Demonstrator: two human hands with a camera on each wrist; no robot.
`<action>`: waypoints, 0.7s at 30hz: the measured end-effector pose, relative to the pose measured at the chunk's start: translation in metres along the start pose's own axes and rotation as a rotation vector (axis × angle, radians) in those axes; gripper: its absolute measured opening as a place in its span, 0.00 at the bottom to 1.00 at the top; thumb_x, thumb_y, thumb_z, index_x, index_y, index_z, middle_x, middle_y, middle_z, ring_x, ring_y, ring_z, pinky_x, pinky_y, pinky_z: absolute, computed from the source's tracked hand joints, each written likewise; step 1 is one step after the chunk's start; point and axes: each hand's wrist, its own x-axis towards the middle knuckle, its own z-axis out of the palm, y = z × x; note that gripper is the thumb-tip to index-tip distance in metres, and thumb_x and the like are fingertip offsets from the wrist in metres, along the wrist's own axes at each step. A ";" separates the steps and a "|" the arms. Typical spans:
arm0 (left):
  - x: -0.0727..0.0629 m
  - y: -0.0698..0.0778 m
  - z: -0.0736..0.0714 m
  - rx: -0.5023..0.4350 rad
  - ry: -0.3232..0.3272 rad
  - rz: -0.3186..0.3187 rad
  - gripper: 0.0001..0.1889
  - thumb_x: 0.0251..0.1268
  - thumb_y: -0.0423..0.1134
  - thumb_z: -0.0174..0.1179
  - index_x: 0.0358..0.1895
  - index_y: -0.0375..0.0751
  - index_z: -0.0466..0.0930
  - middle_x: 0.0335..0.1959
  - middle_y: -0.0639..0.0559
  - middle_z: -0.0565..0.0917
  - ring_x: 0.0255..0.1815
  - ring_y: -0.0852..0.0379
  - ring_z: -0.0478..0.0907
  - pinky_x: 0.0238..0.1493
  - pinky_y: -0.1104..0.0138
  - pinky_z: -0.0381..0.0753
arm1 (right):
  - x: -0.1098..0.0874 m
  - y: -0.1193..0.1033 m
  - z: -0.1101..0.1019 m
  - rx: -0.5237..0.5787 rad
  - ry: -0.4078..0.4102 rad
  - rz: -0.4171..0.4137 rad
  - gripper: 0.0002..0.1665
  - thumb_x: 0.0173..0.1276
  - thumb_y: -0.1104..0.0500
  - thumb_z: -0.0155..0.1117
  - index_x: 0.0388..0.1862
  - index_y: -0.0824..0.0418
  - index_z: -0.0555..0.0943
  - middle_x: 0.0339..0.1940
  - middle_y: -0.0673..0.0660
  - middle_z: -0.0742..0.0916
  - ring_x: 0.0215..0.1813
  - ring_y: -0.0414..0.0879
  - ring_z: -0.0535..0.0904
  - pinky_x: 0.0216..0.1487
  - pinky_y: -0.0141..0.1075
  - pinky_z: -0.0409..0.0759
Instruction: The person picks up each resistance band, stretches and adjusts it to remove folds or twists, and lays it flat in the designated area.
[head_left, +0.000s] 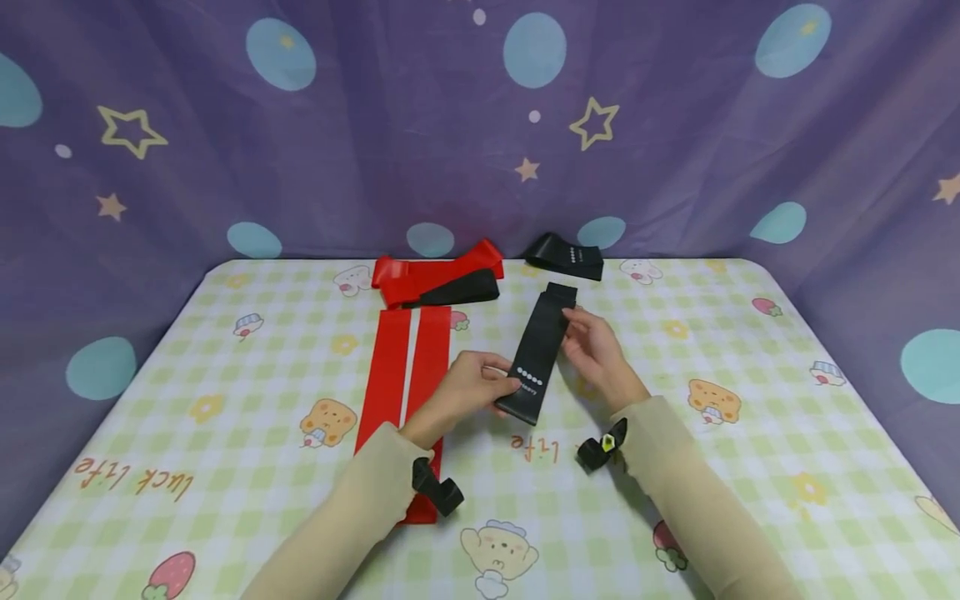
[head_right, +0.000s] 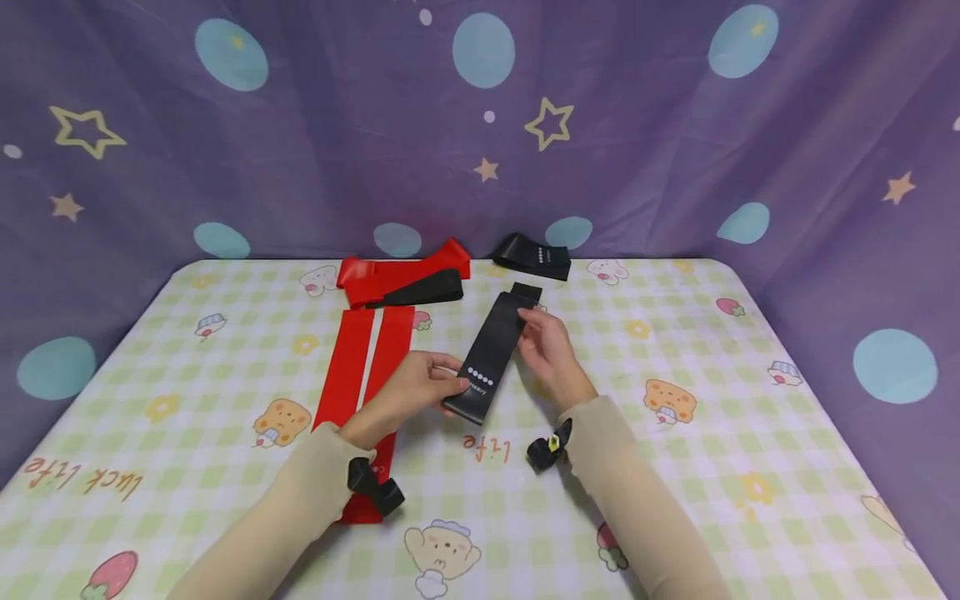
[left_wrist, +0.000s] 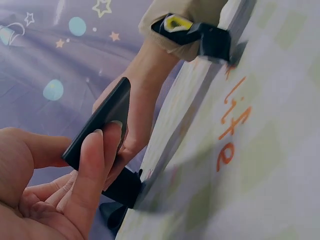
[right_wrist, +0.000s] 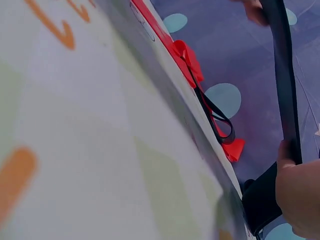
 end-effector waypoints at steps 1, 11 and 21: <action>-0.002 -0.001 0.000 -0.003 -0.013 0.004 0.14 0.61 0.30 0.61 0.50 0.28 0.78 0.37 0.37 0.86 0.25 0.57 0.83 0.26 0.67 0.83 | 0.000 -0.001 0.000 -0.003 -0.005 0.001 0.08 0.73 0.69 0.40 0.39 0.60 0.68 0.31 0.53 0.81 0.34 0.41 0.79 0.38 0.28 0.79; -0.025 -0.008 0.005 0.001 -0.120 0.109 0.14 0.61 0.29 0.60 0.49 0.24 0.75 0.35 0.34 0.86 0.22 0.58 0.83 0.25 0.64 0.84 | -0.004 -0.007 0.003 -0.094 -0.065 -0.006 0.20 0.73 0.69 0.39 0.24 0.61 0.74 0.27 0.51 0.82 0.31 0.41 0.80 0.36 0.29 0.80; -0.042 -0.017 0.010 -0.006 -0.168 0.101 0.14 0.60 0.29 0.60 0.47 0.27 0.72 0.32 0.36 0.86 0.19 0.57 0.82 0.25 0.63 0.84 | 0.001 -0.014 0.004 -0.088 -0.120 0.012 0.12 0.74 0.69 0.37 0.46 0.64 0.70 0.36 0.56 0.88 0.39 0.44 0.84 0.42 0.32 0.82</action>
